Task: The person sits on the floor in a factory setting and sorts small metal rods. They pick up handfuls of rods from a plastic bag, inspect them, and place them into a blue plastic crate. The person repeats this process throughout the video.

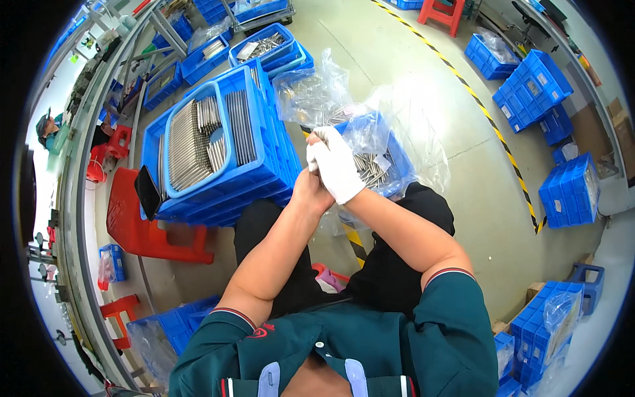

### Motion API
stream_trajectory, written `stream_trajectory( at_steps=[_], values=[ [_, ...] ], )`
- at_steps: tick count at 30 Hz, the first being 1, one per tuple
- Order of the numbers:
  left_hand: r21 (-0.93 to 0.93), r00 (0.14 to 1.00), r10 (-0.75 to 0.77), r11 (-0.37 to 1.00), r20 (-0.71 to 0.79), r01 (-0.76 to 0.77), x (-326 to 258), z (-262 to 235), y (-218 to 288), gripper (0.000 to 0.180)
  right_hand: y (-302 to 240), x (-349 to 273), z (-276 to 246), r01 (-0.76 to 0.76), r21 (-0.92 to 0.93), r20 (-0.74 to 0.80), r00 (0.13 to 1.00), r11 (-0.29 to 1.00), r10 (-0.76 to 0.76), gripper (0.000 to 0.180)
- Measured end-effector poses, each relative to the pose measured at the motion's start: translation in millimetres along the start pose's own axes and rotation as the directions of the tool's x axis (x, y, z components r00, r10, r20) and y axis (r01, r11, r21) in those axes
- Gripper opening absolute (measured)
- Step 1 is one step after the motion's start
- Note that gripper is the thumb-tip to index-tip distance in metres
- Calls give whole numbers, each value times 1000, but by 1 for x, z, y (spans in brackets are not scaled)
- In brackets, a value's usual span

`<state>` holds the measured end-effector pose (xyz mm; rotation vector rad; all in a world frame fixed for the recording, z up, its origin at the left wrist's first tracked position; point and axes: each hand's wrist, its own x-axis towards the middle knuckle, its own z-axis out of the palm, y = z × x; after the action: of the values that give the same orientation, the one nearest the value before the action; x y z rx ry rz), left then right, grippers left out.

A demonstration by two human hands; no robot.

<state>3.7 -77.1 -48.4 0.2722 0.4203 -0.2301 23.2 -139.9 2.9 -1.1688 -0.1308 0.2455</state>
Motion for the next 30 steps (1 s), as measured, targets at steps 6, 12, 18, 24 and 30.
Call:
stream_trajectory(
  at_steps=[6, 12, 18, 24, 30],
  values=[
    [252, 1000, 24, 967, -3, -23, -7, -10, 2, 27, -2, 3, -2, -6, -39, -113, 994, 999, 1, 12],
    [831, 790, 612, 413, 50, -372, 6, -10, 20, 28, 6, 7, -25, 194, -395, 2, 978, 898, -210, 19],
    [885, 700, 556, -384, 448, -262, -23, 11, 58, 32, -29, -9, -41, -350, -370, 175, 884, 861, 434, 24],
    [795, 748, 329, -439, 576, -419, -40, 18, 55, 27, -25, -17, -61, -429, -443, 449, 653, 787, 609, 25],
    [819, 827, 289, -482, 482, -310, -49, 30, 55, 26, -7, -29, -38, -598, -188, 472, 641, 779, 605, 28]
  ],
)
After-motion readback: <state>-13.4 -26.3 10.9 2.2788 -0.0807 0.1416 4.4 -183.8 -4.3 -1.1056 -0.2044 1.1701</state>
